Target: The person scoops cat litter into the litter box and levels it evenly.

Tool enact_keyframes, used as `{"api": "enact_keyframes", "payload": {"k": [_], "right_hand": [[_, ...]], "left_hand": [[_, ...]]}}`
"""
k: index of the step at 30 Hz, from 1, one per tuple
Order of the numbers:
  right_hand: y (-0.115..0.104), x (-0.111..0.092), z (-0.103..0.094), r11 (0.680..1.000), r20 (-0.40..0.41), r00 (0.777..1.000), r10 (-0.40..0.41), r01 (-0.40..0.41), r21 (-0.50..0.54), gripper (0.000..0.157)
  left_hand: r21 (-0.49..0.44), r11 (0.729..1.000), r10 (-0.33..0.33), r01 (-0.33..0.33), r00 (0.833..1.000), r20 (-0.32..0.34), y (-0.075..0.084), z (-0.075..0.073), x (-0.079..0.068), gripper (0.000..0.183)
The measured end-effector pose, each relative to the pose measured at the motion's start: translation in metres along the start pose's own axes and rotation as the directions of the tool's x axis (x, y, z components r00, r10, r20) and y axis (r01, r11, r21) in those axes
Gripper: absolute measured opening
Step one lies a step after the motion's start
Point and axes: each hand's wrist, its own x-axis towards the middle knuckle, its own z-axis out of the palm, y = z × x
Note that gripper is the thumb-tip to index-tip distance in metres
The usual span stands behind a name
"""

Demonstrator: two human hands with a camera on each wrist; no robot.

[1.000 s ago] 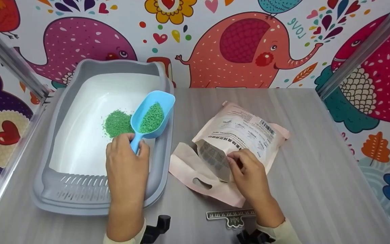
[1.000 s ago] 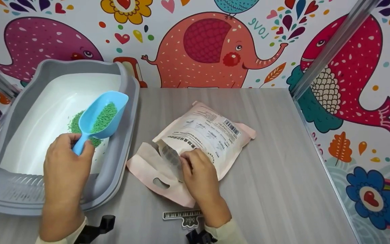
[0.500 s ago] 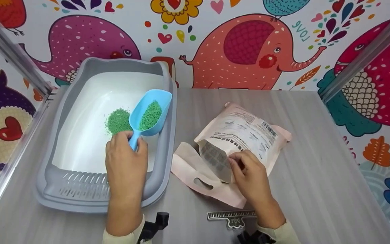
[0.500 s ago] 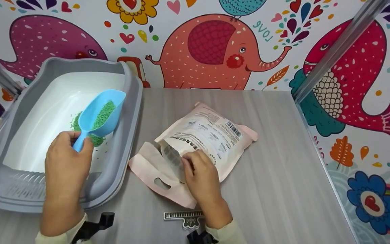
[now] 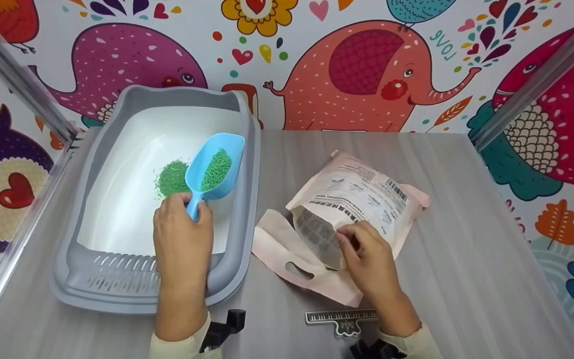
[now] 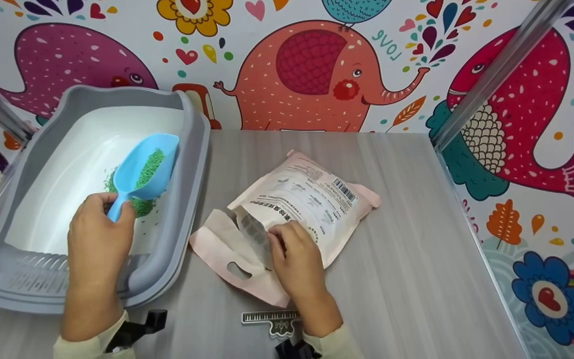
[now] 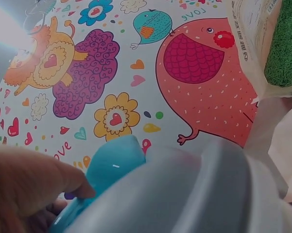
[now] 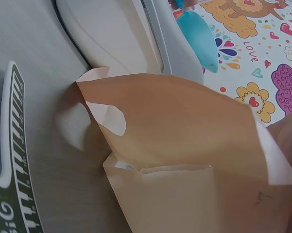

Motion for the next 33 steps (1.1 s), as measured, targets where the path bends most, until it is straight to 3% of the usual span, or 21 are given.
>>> {"api": "enact_keyframes", "payload": {"k": [10, 16, 23, 33], "right_hand": [[-0.002, 0.001, 0.000, 1.000, 0.009, 1.000, 0.023, -0.023, 0.015, 0.013], [-0.001, 0.000, 0.000, 1.000, 0.016, 1.000, 0.026, -0.026, 0.017, 0.009], [0.001, 0.000, 0.000, 1.000, 0.017, 1.000, 0.017, -0.017, 0.015, 0.011], [0.001, -0.001, -0.001, 1.000, 0.032, 0.999, 0.016, -0.017, 0.019, 0.002]], "left_hand": [[-0.004, 0.998, -0.055, 0.055, 0.998, 0.022, -0.007, -0.005, 0.003, 0.032], [0.018, 0.995, -0.096, 0.097, 0.995, -0.023, -0.019, -0.015, 0.006, 0.036], [0.046, 0.996, -0.077, 0.081, 0.993, -0.087, -0.032, -0.027, 0.013, 0.035], [0.161, 0.983, -0.077, 0.086, 0.995, -0.062, -0.054, -0.039, 0.021, 0.036]]}}
